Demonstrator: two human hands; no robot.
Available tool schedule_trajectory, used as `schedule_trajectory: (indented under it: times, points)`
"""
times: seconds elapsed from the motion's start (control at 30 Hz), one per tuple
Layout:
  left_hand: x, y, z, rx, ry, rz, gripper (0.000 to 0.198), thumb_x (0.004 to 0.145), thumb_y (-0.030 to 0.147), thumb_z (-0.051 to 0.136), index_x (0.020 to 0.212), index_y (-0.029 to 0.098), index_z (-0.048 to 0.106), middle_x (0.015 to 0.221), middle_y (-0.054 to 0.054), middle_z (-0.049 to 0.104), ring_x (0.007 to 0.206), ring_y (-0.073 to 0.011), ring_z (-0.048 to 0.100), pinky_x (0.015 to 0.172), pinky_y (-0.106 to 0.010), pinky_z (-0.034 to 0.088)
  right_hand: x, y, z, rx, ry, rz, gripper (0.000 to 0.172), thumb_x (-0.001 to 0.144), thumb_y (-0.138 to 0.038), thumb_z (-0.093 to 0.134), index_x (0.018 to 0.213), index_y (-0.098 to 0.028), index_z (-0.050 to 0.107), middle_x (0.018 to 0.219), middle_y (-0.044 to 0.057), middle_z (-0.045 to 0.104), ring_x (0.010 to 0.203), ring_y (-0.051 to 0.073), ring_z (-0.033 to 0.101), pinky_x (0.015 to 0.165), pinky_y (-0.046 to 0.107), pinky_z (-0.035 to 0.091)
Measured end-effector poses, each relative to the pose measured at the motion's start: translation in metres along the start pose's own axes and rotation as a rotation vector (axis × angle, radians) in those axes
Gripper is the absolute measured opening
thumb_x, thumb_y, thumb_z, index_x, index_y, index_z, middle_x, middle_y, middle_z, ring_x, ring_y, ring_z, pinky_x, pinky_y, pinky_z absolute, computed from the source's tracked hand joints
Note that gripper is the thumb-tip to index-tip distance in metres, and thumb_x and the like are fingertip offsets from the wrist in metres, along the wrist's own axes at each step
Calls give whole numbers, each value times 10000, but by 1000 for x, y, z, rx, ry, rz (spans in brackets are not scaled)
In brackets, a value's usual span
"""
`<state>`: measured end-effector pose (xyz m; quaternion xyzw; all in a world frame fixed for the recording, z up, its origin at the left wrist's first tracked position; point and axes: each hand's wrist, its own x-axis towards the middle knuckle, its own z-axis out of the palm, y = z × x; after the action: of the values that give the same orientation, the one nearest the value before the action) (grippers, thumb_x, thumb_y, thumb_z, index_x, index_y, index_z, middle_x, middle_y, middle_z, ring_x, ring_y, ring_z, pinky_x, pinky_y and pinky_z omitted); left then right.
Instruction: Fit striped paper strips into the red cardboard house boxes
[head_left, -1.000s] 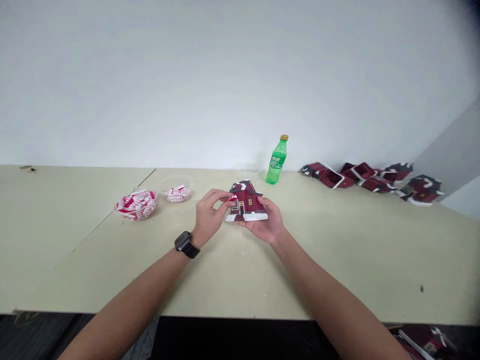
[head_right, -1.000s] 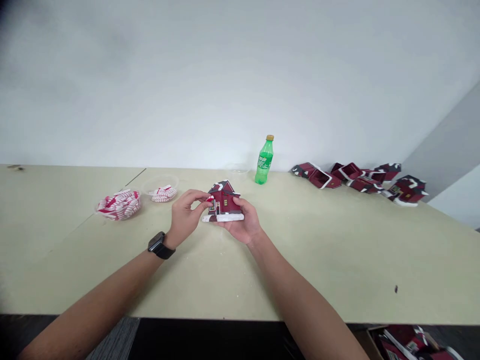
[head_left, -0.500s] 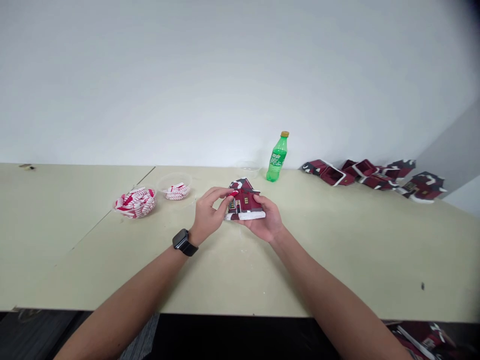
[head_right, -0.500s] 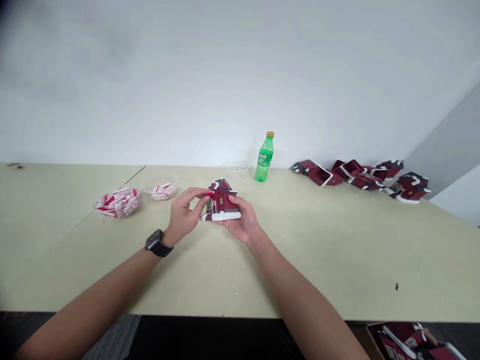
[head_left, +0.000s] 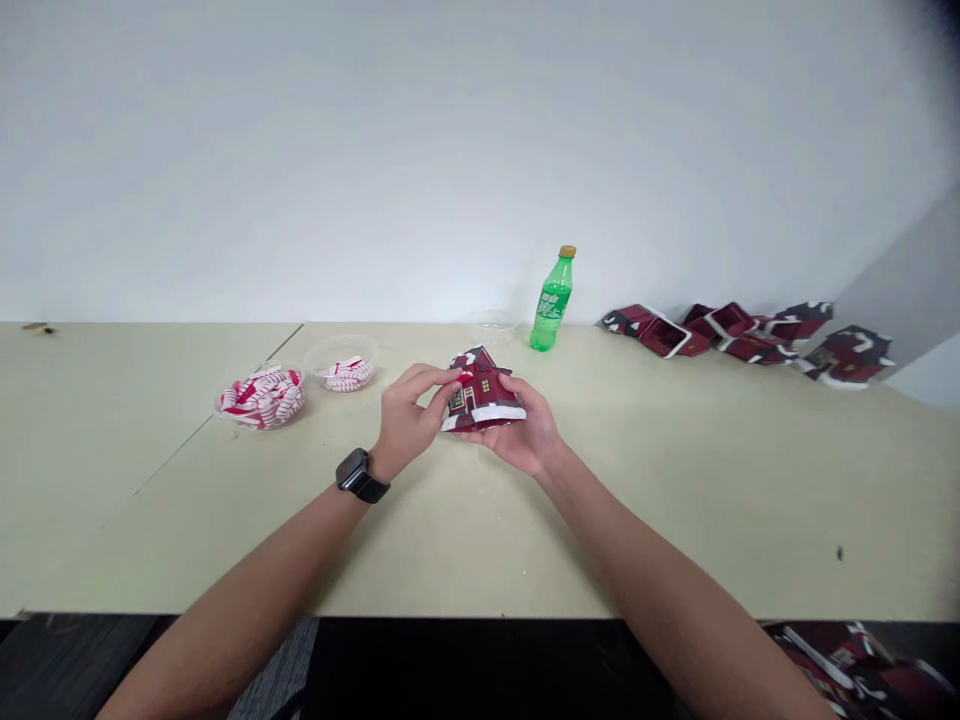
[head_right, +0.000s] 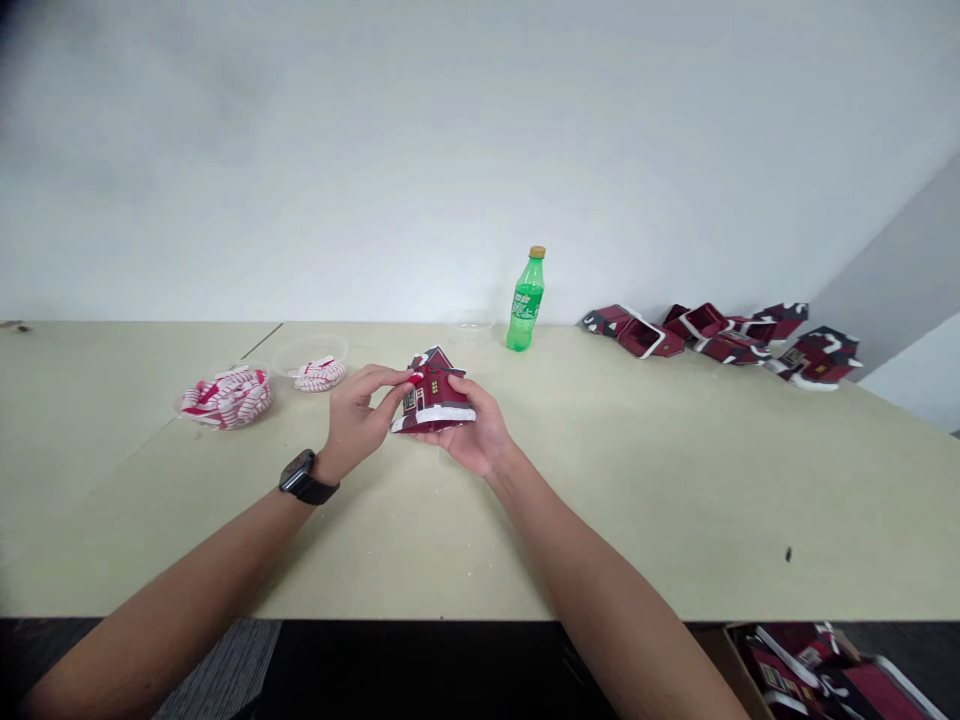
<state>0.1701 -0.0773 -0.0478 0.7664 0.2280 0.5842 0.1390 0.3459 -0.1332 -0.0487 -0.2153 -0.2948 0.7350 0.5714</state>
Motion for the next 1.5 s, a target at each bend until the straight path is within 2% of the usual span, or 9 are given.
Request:
schedule_trajectory:
  times: [0.67, 0.73, 0.83, 0.9, 1.03, 1.17, 1.27, 1.4, 1.5]
  points:
    - [2, -3, -4, -90, -52, 21, 171, 985, 365, 711, 896, 294, 839, 828, -26, 798, 789, -180, 703, 786, -383, 589, -4, -5, 0, -47, 1, 41, 376, 946, -402, 644, 1251, -189, 698, 1162, 102, 790, 1030, 280, 743, 960, 518, 619]
    - [5, 3, -6, -58, -24, 18, 125, 955, 380, 751, 992, 294, 833, 962, -48, 811, 924, -207, 720, 883, -418, 589, -5, -7, 1, -44, -20, 9, 403, 940, -437, 646, 1264, -202, 688, 1176, 102, 788, 1074, 296, 740, 992, 551, 600]
    - [6, 15, -8, -125, 35, -144, 565, 856, 453, 850, 1372, 285, 691, 1393, -127, 697, 1276, -282, 643, 1030, -468, 561, -10, -9, -6, -37, -21, -44, 409, 883, -461, 707, 1232, -247, 686, 1192, 81, 790, 1137, 313, 729, 1035, 584, 569]
    - [3, 22, -13, -319, -110, -291, 763, 840, 493, 855, 1504, 259, 563, 1496, -173, 617, 1341, -315, 617, 1021, -465, 580, -13, -7, -14, -63, -23, -6, 422, 807, -486, 782, 1152, -255, 701, 1130, 80, 805, 1108, 333, 742, 1032, 604, 564]
    - [-11, 46, -33, -609, -400, -526, 592, 891, 471, 811, 1389, 203, 634, 1338, -176, 717, 1167, -312, 726, 920, -440, 632, -18, 5, -19, -170, -82, 189, 583, 721, -626, 835, 1119, -218, 712, 1094, 148, 804, 1113, 408, 742, 1000, 654, 558]
    - [-23, 78, -74, -443, -232, -507, 568, 774, 359, 927, 1271, 207, 699, 1270, -145, 750, 1151, -311, 729, 974, -446, 626, -19, 17, -2, -209, -176, 243, 679, 777, -690, 792, 1281, -247, 691, 1350, 159, 725, 1293, 400, 669, 1085, 607, 525]
    - [-28, 82, -132, -251, -13, -472, 561, 752, 341, 939, 1243, 218, 699, 1199, -120, 773, 1063, -278, 753, 908, -409, 650, -18, 17, 9, -161, -247, 212, 690, 879, -661, 700, 1474, -333, 580, 1591, 117, 553, 1459, 373, 538, 1156, 631, 461]
    - [-40, 45, -243, 79, 495, -493, 574, 753, 370, 913, 1227, 177, 654, 1214, -123, 753, 1073, -252, 739, 907, -371, 632, -16, 14, 10, -185, -250, 216, 668, 926, -589, 652, 1545, -371, 526, 1680, 98, 446, 1519, 373, 465, 1176, 656, 428]
    - [-61, 3, -319, 449, 792, -714, 607, 667, 324, 929, 1154, 133, 622, 1110, -102, 737, 1003, -240, 722, 901, -386, 612, -15, 17, 7, -226, -237, 225, 623, 949, -571, 605, 1540, -384, 541, 1678, 90, 452, 1529, 369, 452, 1179, 642, 434]
